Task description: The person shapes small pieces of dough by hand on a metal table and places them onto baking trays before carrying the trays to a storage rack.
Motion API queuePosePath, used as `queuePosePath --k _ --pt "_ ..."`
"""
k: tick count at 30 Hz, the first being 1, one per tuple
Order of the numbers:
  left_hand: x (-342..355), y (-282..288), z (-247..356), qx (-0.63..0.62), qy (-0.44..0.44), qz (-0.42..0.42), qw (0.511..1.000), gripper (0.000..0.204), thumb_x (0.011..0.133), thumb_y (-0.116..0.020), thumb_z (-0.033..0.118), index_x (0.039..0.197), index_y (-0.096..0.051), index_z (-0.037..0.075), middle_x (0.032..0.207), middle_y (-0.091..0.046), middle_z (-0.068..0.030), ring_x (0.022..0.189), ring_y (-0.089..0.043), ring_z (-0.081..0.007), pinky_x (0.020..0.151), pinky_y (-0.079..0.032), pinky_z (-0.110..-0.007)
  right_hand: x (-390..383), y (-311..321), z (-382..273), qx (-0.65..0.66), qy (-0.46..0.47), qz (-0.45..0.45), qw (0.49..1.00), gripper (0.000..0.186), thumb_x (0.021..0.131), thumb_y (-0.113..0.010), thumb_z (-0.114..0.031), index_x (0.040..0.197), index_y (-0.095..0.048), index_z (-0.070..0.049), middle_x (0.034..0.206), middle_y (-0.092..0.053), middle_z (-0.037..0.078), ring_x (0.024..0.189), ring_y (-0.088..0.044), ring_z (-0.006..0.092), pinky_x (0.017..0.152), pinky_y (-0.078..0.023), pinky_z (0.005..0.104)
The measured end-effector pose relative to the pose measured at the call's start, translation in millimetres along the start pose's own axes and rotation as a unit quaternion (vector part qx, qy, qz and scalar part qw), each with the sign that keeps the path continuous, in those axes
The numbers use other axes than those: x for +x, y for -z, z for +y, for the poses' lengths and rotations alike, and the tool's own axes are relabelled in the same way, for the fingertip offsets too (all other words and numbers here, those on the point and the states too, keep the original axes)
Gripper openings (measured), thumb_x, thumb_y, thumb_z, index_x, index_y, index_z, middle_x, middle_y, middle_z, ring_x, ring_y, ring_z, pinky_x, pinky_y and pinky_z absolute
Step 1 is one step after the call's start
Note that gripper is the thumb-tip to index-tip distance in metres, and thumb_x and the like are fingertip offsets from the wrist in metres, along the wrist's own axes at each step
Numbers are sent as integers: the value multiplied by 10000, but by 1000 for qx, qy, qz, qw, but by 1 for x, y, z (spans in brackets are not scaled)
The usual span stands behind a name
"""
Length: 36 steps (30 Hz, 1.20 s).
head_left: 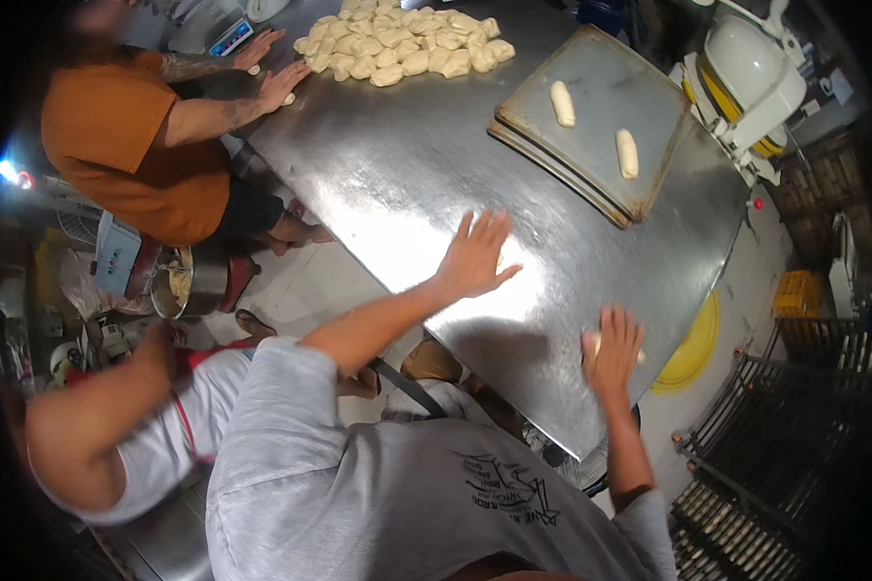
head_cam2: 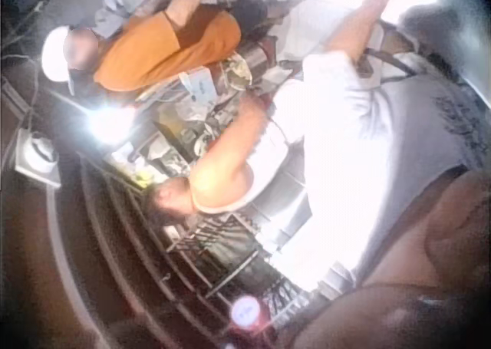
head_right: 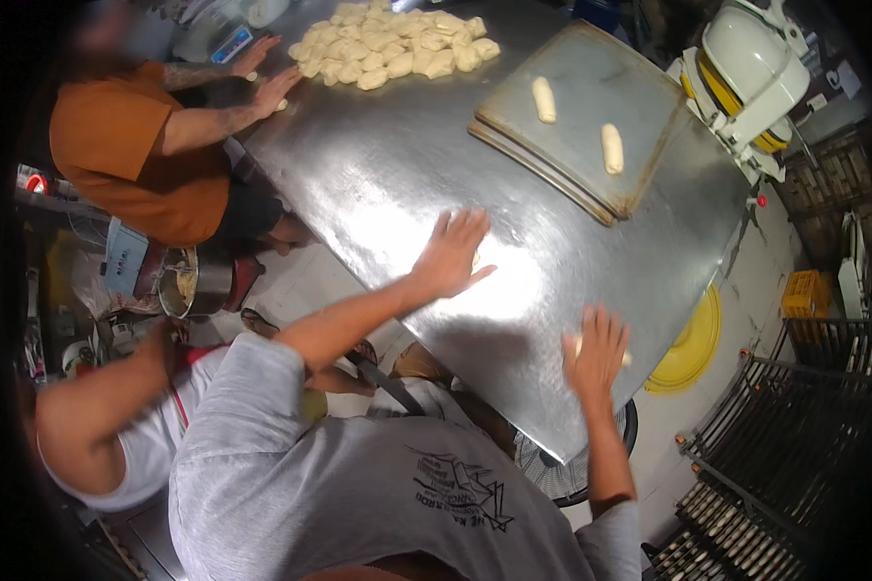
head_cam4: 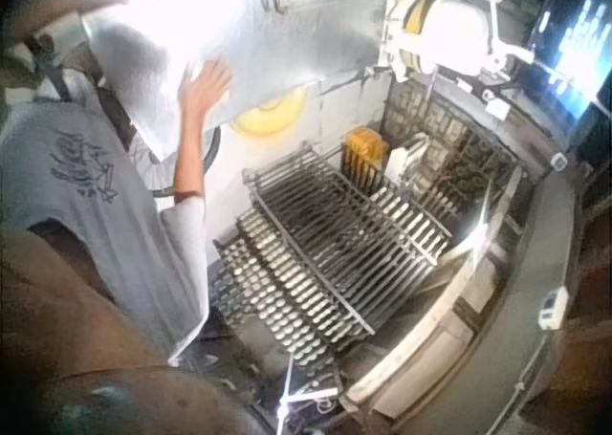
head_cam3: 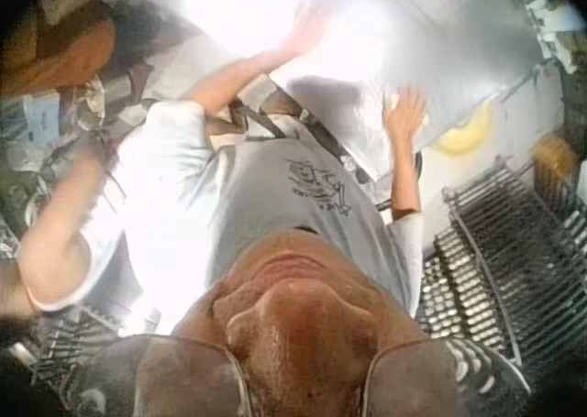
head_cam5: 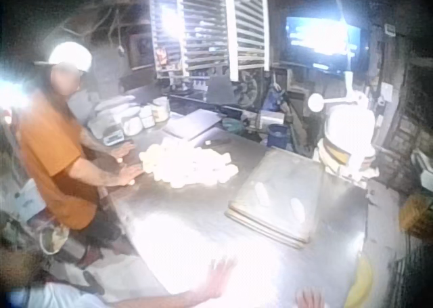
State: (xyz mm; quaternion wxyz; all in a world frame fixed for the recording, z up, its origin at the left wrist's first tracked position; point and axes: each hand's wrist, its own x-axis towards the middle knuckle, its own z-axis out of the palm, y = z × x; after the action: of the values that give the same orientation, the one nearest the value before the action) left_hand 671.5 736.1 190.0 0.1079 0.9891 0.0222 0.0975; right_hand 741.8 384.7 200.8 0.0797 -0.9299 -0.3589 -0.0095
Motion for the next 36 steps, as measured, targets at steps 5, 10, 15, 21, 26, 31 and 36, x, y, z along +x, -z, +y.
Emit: queuePosePath --k 5,10,15,21,26,31,36 --pt "36 -2 11 15 78 4 997 845 1011 -573 545 1524 -400 -103 1614 -375 -301 1520 -326 -437 1275 -231 -520 50 -13 24 61 -26 75 995 786 965 -663 -432 1516 -440 81 1566 -450 308 1456 -396 506 1228 -264 607" --pt "-80 22 57 -80 44 -29 995 863 895 -761 357 1477 -375 -149 1564 -369 -370 1478 -346 -512 1244 -274 -556 -61 -7 -8 97 50 15 994 934 821 -840 -351 1532 -394 58 1544 -448 302 1477 -358 507 1241 -249 603" --pt "-65 16 47 -116 63 -10 991 891 891 -680 320 1543 -304 -158 1604 -338 -364 1532 -289 -493 1290 -205 -542 -35 18 -15 81 29 -40 996 1047 776 -851 -311 1591 -292 36 1602 -383 280 1515 -297 500 1266 -219 582" --pt "-42 49 -7 -202 -5 -131 970 676 812 -669 84 1477 -561 25 1382 -613 -235 1308 -572 -384 1126 -473 -458 -23 29 43 176 42 -77 981 773 787 -802 -163 1479 -530 48 1431 -592 265 1342 -558 435 1157 -434 473" --pt "-32 65 -2 -313 116 -22 942 506 821 -783 188 1311 -737 66 1138 -715 -195 1053 -698 -342 947 -568 -435 -20 52 3 296 -176 92 934 629 823 -825 -136 1396 -626 32 1243 -675 244 1080 -673 397 985 -523 459" --pt "-14 80 -13 -152 128 -147 969 528 859 -819 380 1282 -750 73 1105 -684 -167 1014 -687 -332 896 -573 -439 -9 20 18 76 -125 64 987 619 888 -818 -369 1364 -656 -7 1216 -651 202 1059 -601 416 1002 -470 500" --pt "17 2 -7 -17 -129 -15 991 564 932 -712 520 1359 -626 162 1190 -607 -113 1105 -557 -270 990 -383 -528 35 9 -3 57 -12 121 991 604 915 -763 -415 1375 -639 -45 1232 -644 185 1113 -569 422 1041 -411 522"
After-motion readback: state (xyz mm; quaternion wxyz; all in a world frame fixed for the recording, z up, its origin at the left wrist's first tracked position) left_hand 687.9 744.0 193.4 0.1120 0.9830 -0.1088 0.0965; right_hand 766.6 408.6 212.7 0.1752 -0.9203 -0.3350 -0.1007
